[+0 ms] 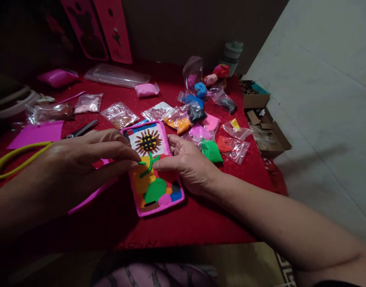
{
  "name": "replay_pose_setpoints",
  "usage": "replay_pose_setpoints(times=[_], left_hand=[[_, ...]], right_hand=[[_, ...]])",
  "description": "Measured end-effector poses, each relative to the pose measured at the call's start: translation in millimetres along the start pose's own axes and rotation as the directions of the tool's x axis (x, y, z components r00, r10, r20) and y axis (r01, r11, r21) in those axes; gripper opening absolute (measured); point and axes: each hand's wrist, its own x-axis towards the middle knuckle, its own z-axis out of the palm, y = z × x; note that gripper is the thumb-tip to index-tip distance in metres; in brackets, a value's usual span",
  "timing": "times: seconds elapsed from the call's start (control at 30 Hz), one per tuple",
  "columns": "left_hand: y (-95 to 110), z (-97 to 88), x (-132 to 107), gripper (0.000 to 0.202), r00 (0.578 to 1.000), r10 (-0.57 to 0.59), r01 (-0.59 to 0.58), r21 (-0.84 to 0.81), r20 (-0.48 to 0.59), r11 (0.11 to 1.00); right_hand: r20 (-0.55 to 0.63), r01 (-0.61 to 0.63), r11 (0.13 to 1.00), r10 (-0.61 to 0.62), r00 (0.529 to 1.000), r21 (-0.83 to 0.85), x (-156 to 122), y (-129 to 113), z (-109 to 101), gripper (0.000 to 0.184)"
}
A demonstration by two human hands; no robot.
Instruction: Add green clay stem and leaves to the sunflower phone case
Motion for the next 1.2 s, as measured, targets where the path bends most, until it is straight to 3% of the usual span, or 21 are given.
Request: replay_pose_setpoints(times=[0.27, 1.2], left_hand=[[-2.2, 12.9, -2.5, 0.030, 0.999, 0.033, -0.033, 0.006, 0.031, 0.999], [5.1, 12.9, -0.4, 0.032, 0.997, -0.001, -0.003, 0.051, 0.080, 0.999]], right_hand=[[-0.004, -0.017, 1.000, 0.017, 1.000, -0.008, -1.0, -0.1, -0.7, 0.043], [-0.055, -0.022, 0.996, 0.017, 0.998, -0.088, -3.6, -1.1, 3.3, 0.039]])
